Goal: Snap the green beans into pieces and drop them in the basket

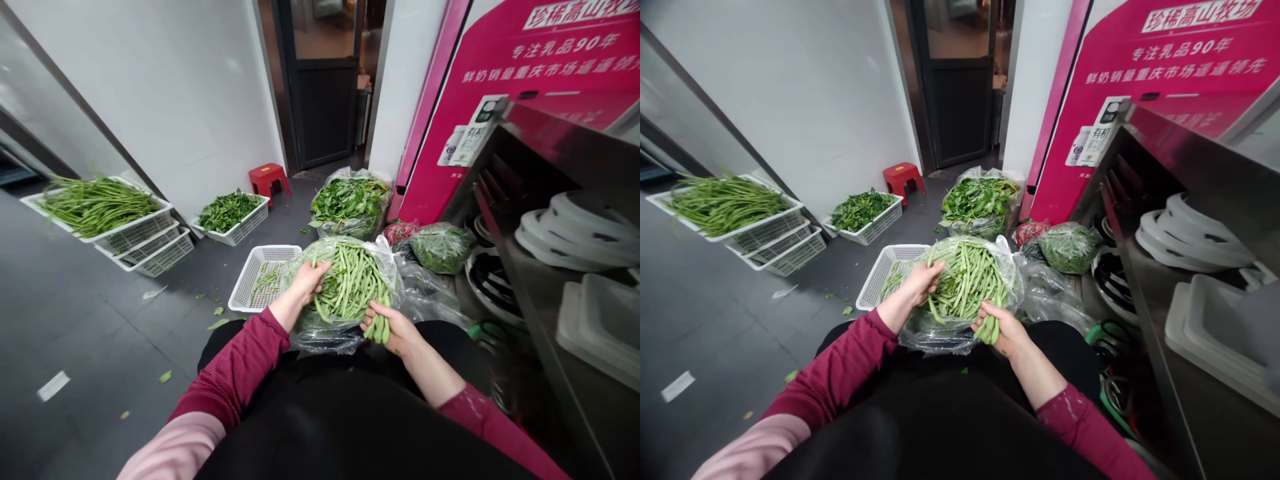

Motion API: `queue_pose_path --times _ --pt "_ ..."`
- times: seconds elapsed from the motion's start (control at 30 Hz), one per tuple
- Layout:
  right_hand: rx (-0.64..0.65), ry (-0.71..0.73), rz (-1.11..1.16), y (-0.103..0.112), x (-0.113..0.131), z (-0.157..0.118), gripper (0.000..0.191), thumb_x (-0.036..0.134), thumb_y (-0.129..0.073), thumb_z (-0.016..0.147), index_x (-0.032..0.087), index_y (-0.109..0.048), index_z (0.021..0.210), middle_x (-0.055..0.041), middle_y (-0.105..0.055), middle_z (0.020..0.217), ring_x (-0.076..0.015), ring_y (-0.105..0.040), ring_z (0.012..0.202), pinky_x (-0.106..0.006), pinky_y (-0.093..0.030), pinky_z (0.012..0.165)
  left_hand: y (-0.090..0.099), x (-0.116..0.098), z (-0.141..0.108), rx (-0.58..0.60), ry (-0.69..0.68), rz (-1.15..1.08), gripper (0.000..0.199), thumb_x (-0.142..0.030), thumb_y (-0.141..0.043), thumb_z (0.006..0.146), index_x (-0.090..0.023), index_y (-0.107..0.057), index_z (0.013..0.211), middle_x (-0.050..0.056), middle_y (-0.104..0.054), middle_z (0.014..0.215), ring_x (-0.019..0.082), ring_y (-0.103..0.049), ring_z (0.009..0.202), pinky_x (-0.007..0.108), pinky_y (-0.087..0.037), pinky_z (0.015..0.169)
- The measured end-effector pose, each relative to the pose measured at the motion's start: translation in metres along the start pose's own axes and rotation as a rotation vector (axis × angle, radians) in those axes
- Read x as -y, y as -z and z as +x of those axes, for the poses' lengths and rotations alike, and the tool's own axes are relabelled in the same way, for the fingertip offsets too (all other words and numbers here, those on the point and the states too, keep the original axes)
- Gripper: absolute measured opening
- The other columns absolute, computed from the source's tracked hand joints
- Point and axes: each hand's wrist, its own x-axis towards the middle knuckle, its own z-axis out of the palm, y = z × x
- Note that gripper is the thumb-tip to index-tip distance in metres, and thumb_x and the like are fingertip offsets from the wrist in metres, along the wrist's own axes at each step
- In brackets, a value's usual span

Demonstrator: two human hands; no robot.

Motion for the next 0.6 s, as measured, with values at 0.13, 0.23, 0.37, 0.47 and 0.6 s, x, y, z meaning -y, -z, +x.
queue_pose_path --times 0.13,0.23,0.37,0.47,0.6 --pt "0.113 -0.073 -0.113 -0.025 -0.006 -0.002 0.02 0.02 -0.066 0.064 0.016 -0.057 0.081 0.0062 -0.047 0.048 -0.0094 -0.049 0.043 -0.028 -0.048 0.051 -0.011 -0.01 -0.003 0.163 0.158 -0.359 0.033 -0.046 -0.054 0.073 -0.013 -0.045 0.072 -0.006 -0.036 0.051 0.001 -0.025 0.034 0.013 -0.012 0.032" --pt "0.236 -0.129 -0.214 -0.036 -0.009 -0.002 0.016 0.025 -0.064 0.065 0.014 -0.057 0.074 0.0056 -0.046 0.048 -0.0089 -0.046 0.04 -0.027 -0.045 0.046 -0.019 -0.016 -0.01 0.117 0.145 -0.383 0.031 -0.044 -0.049 0.076 -0.014 -0.045 0.071 -0.006 -0.034 0.051 0.001 -0.024 0.033 0.013 -0.011 0.03" --pt "0.25 -0.167 -0.239 -0.034 -0.009 -0.004 0.017 0.028 -0.062 0.068 0.012 -0.058 0.073 0.0057 -0.045 0.048 -0.0078 -0.045 0.04 -0.026 -0.045 0.046 -0.021 -0.02 -0.018 0.109 0.002 -0.337 0.031 -0.045 -0.05 0.075 -0.014 -0.046 0.073 -0.007 -0.034 0.053 0.0 -0.023 0.033 0.012 -0.011 0.03" --pt "0.245 -0.165 -0.242 -0.031 -0.008 -0.006 0.016 0.027 -0.062 0.068 0.012 -0.058 0.074 0.0057 -0.045 0.049 -0.008 -0.045 0.041 -0.026 -0.045 0.046 -0.022 -0.023 -0.024 0.112 -0.102 -0.286 0.032 -0.047 -0.052 0.074 -0.015 -0.046 0.076 -0.007 -0.035 0.056 -0.001 -0.023 0.034 0.012 -0.012 0.03" --pt "0.245 -0.148 -0.272 -0.031 -0.009 -0.006 0.016 0.026 -0.062 0.067 0.013 -0.059 0.077 0.0055 -0.045 0.051 -0.0083 -0.046 0.042 -0.027 -0.045 0.047 -0.027 -0.026 -0.031 0.061 -0.217 -0.202 0.032 -0.047 -0.051 0.074 -0.016 -0.047 0.075 -0.007 -0.035 0.056 -0.001 -0.025 0.034 0.012 -0.015 0.03"
